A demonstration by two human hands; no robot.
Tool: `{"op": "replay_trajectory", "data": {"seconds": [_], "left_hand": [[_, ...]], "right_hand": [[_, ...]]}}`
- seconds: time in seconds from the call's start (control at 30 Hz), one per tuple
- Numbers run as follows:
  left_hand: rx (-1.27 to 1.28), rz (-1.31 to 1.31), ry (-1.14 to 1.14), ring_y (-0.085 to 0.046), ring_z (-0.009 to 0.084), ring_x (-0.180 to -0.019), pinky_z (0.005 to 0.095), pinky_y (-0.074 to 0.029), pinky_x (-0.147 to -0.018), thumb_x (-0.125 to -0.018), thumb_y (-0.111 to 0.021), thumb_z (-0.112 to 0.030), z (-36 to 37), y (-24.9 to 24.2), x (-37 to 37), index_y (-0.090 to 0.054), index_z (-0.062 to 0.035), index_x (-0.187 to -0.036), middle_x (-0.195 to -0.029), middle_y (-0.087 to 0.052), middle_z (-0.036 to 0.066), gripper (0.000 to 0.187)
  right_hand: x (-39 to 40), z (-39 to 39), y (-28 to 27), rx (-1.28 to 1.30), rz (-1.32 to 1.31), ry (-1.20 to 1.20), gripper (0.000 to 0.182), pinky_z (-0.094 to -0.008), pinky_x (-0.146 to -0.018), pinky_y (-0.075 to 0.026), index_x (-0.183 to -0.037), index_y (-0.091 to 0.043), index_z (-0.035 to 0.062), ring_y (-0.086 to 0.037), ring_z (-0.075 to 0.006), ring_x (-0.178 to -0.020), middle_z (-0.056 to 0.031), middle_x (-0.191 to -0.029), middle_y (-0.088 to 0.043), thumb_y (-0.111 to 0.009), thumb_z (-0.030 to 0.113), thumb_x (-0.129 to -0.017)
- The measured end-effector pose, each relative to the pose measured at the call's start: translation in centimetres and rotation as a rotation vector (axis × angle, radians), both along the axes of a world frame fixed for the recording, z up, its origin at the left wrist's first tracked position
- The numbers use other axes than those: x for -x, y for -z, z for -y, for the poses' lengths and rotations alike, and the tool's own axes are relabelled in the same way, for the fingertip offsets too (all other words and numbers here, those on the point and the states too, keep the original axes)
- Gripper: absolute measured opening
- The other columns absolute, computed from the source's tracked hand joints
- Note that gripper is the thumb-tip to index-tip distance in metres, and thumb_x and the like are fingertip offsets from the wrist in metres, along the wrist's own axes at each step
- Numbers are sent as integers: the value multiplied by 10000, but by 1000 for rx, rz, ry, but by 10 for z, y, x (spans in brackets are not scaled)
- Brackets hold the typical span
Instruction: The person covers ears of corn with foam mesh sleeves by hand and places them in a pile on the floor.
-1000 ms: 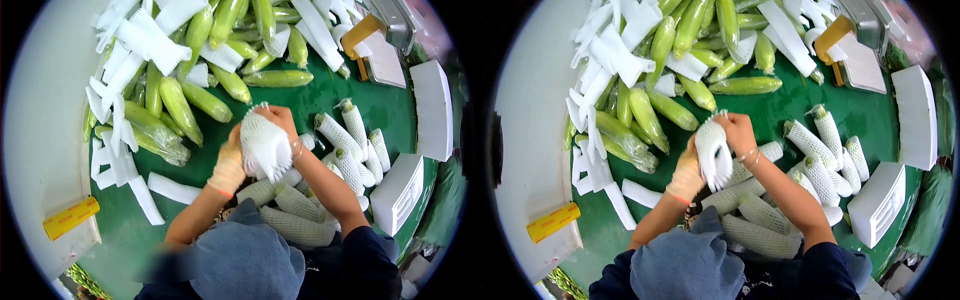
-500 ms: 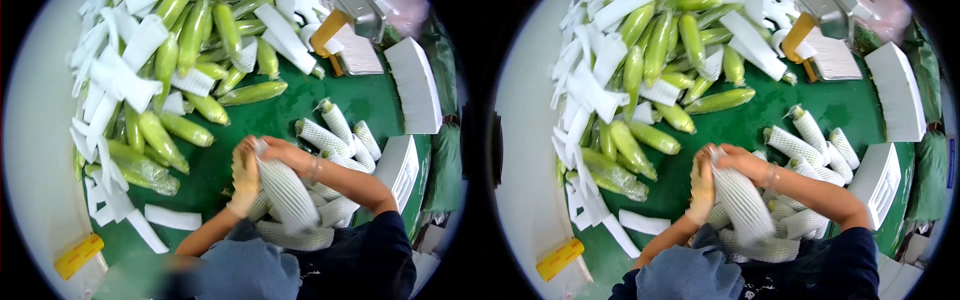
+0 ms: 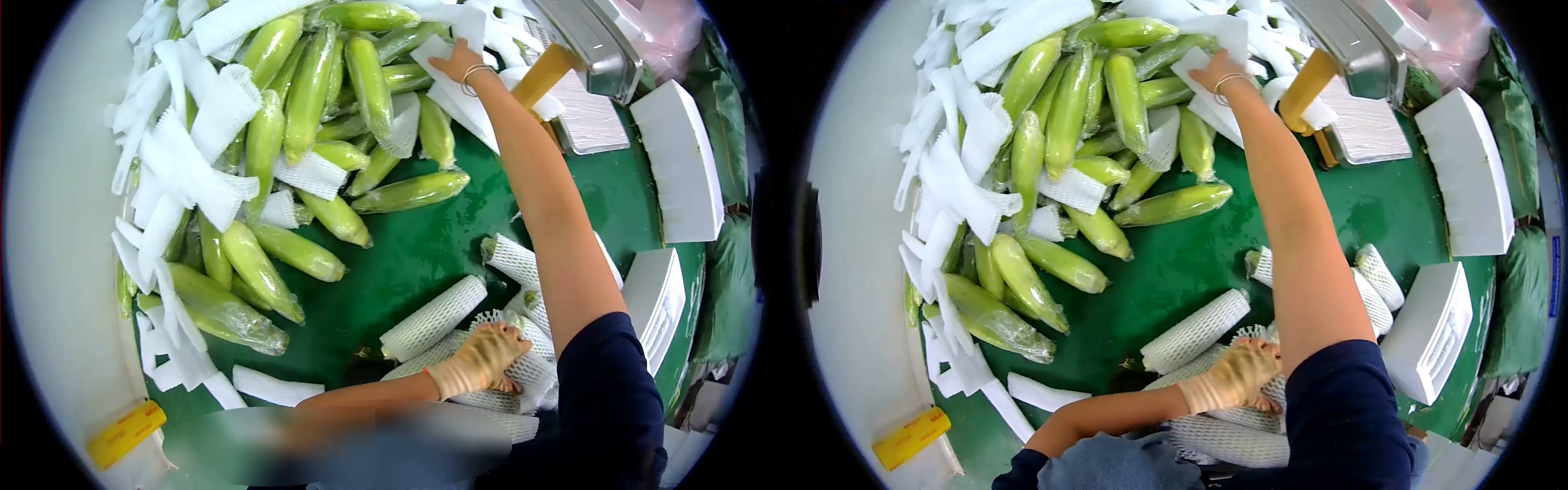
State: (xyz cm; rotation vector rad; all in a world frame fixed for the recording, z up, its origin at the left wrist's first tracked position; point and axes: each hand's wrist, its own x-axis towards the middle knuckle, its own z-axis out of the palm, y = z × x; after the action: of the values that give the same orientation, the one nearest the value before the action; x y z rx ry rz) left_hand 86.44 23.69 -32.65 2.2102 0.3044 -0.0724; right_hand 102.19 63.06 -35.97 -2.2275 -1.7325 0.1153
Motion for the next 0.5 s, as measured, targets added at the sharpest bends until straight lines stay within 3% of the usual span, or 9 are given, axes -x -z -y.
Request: {"op": "replay_trajectory", "data": {"seconds": [0.03, 0.13, 0.2, 0.27, 0.3, 0.33, 0.4, 0.43, 0.5], "left_hand": [[-42, 71, -31, -549, 246, -989, 355, -466, -799, -627, -695, -549, 5, 13, -3, -571, -12, -1021, -1007, -577, 102, 677], [-71, 36, 5, -487, 298, -1040, 377, -388, -905, -674, -670, -550, 9, 5, 10, -497, -22, -1166, -1133, -508, 146, 742], [127, 452, -165, -416, 320, -1166, 403, -278, -1018, -752, -661, -454, 21, 48, 26, -430, -48, -1285, -1253, -453, 162, 709], [459, 513, -476, -451, 285, -1155, 373, -364, -971, -777, -685, -249, -15, 54, 54, -485, -58, -1236, -1235, -484, 164, 536], [84, 576, -687, -552, 268, -999, 331, -433, -893, -806, -644, -219, -47, 50, 62, -521, -43, -1183, -1095, -576, 145, 433], [498, 363, -1025, -580, 224, -923, 295, -475, -797, -853, -603, -236, -71, 37, 74, -506, -37, -1187, -1060, -589, 130, 401], [231, 602, -1013, -578, 175, -891, 292, -485, -749, -890, -550, -195, -105, 59, 78, -496, -44, -1197, -1044, -594, 93, 347], [206, 651, -1018, -575, 154, -882, 289, -486, -737, -903, -528, -170, -115, 71, 81, -492, -48, -1202, -1042, -595, 75, 325], [656, 625, -945, -553, 136, -918, 257, -457, -766, -893, -526, -135, -130, 70, 92, -533, -45, -1158, -1036, -590, 51, 280]], "right_hand": [[-3, 0, -1, -53, -39, -70, 717, -401, -928, -417, -1271, -385, 28, -514, -426, -1041, -239, -1107, -555, -694, 353, -711], [2, 52, -40, -369, 0, -216, 486, -427, -860, -452, -1237, -452, 122, -549, -360, -1013, -191, -1091, -556, -625, 167, -785], [1, 110, -78, -598, -164, -402, 527, -374, -818, -480, -1270, -427, 130, -591, -298, -965, -175, -1074, -579, -643, 109, -790], [22, 180, -109, -476, -864, -421, 470, -263, -669, -523, -1257, -434, 71, -634, -150, -808, -125, -939, -627, -623, 69, -826], [30, 205, -102, -380, -1047, -376, 442, -251, -666, -523, -1233, -452, 60, -634, -153, -796, -123, -955, -624, -623, 62, -826], [37, 224, -81, -257, -1124, -346, 396, -240, -669, -506, -1192, -483, 73, -610, -121, -781, -65, -942, -618, -630, 62, -824], [65, 259, -35, 103, -1394, -231, 234, -238, -732, -467, -1033, -529, 79, -536, -68, -804, 25, -891, -579, -639, 83, -827], [80, 269, -10, 192, -1627, -158, 210, -252, -736, -474, -1020, -518, 84, -549, -91, -815, -5, -923, -580, -624, 85, -839], [109, 273, 26, 152, -1951, 75, 260, -279, -738, -492, -1078, -481, 80, -578, -147, -819, -55, -953, -585, -606, 89, -850]]}}
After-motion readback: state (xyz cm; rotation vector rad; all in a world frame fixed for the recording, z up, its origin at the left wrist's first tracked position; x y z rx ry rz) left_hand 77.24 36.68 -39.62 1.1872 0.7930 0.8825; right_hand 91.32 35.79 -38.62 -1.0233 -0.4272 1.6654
